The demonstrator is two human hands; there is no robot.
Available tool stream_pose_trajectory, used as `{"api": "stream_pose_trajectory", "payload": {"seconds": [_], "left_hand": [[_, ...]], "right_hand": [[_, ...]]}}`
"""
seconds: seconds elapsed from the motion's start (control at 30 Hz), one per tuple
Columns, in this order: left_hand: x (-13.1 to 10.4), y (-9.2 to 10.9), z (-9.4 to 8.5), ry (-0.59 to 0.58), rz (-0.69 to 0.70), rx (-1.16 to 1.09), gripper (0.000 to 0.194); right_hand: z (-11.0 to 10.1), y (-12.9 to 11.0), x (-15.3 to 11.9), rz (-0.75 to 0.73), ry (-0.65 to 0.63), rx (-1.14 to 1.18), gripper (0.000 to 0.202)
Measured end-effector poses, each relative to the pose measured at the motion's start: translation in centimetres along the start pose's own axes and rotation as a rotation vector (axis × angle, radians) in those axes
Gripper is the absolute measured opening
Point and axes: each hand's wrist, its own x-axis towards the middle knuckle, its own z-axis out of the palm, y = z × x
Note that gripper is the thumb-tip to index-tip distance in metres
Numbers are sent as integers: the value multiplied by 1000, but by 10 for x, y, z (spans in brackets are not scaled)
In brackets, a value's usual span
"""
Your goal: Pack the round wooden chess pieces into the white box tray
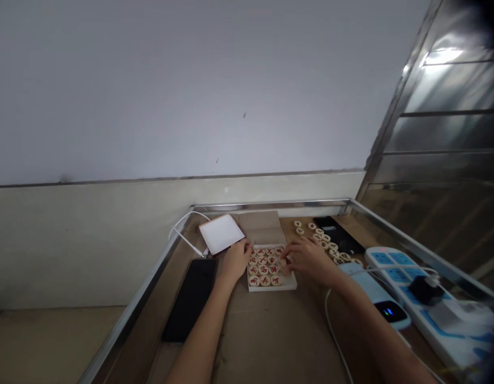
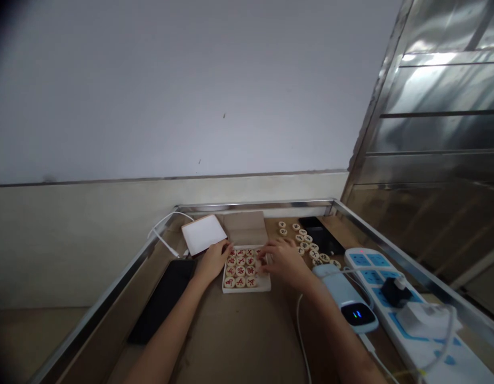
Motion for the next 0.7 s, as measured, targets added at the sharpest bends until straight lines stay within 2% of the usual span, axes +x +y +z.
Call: {"api": "stream_pose_trajectory", "payload": {"seconds": [0.17, 0.4, 0.6, 0.7], "left_hand": [[0, 0, 1, -1, 4, 17, 23], [0, 1, 1, 11, 33, 61, 33], [-1, 4, -2, -9, 8, 58, 25], [-2, 5, -3, -12, 12, 57, 27]], "right_hand": [[3, -2, -3, -27, -205, 79, 19], [4, 3, -2, -42, -235, 152, 18], [8, 2, -3, -28, -254, 136, 12], [8, 2, -4, -22, -244, 123, 14]]}}
